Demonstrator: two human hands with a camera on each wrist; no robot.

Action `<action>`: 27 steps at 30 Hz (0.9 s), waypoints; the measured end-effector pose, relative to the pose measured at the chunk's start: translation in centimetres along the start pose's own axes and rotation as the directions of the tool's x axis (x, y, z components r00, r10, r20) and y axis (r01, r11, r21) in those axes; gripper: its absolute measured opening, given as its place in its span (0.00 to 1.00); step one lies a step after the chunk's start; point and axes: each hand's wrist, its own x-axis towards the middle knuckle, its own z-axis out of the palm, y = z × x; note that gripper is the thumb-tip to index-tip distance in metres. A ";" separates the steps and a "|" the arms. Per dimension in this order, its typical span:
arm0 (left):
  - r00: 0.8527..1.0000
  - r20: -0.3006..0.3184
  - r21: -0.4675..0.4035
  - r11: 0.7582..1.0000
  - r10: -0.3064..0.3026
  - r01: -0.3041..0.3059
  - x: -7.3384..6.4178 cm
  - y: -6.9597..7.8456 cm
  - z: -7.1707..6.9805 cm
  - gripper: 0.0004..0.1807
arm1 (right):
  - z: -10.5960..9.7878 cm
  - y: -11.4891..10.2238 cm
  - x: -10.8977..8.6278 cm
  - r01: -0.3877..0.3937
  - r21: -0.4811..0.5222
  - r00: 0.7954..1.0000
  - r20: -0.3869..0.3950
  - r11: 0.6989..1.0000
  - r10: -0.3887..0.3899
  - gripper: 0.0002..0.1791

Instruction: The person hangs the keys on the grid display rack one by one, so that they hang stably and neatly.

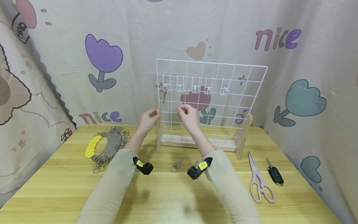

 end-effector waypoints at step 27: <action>1.000 -0.010 0.010 1.000 0.012 -0.012 -0.3 0.1 0.2 0.25 | 1.2 9.5 -9.8 -0.071 -0.061 0.820 0.565 0.996 0.093 0.13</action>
